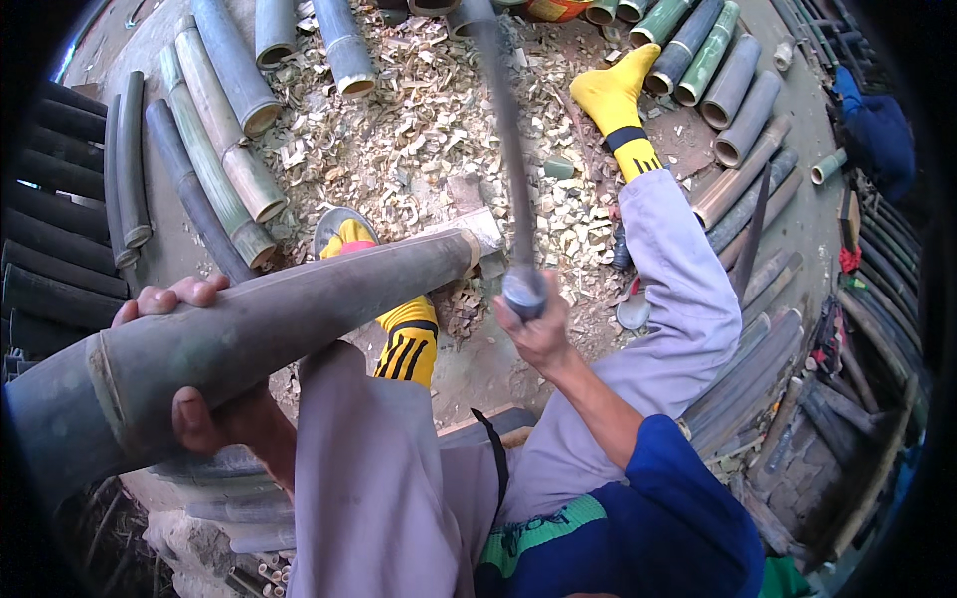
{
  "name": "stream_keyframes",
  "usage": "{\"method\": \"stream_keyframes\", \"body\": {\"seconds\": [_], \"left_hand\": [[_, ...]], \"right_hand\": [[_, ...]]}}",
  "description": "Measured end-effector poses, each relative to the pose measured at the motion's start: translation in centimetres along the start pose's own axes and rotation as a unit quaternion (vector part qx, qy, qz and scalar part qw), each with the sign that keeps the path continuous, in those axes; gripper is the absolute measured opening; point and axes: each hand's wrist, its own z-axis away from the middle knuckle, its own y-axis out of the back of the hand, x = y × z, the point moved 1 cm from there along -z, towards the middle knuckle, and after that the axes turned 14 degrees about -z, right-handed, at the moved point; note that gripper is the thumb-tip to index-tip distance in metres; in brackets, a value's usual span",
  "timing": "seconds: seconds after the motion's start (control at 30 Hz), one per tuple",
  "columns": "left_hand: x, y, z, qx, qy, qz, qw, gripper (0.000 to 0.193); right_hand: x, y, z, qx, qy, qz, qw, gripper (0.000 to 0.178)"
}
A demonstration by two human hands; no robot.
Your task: The person uses a knife to carve and shape segments of bamboo while sitting on the ground.
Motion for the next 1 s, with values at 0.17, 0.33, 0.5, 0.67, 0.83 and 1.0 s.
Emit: {"method": "stream_keyframes", "body": {"seconds": [0.17, 0.33, 0.5, 0.67, 0.83, 1.0], "left_hand": [[0.3, 0.2, -0.3, -0.015, -0.024, 0.024, 0.999, 0.080], [1.0, 0.5, -0.8, 0.062, 0.050, -0.019, 0.997, 0.079], [0.3, 0.5, -1.4, 0.111, 0.026, -0.032, 0.993, 0.072], [0.6, -0.2, -1.8, -0.017, -0.049, -0.076, 0.996, 0.078], [1.8, -2.7, -1.8, 0.031, 0.006, -0.078, 0.996, 0.083], [3.0, -1.8, -1.9, 0.029, -0.013, -0.107, 0.994, 0.087]], "right_hand": [[5.0, -0.1, -1.2, -0.052, -0.211, 0.030, 0.976, 0.035], [5.5, -1.1, -0.4, -0.076, -0.227, 0.026, 0.970, 0.038], [5.6, -0.9, -0.5, -0.089, -0.190, 0.073, 0.975, 0.038], [4.5, -0.4, -0.7, -0.085, -0.178, 0.092, 0.976, 0.033], [3.1, 0.0, -0.9, -0.081, -0.169, 0.088, 0.978, 0.036], [-3.9, 0.3, -0.4, -0.058, 0.028, 0.045, 0.997, 0.043]]}}
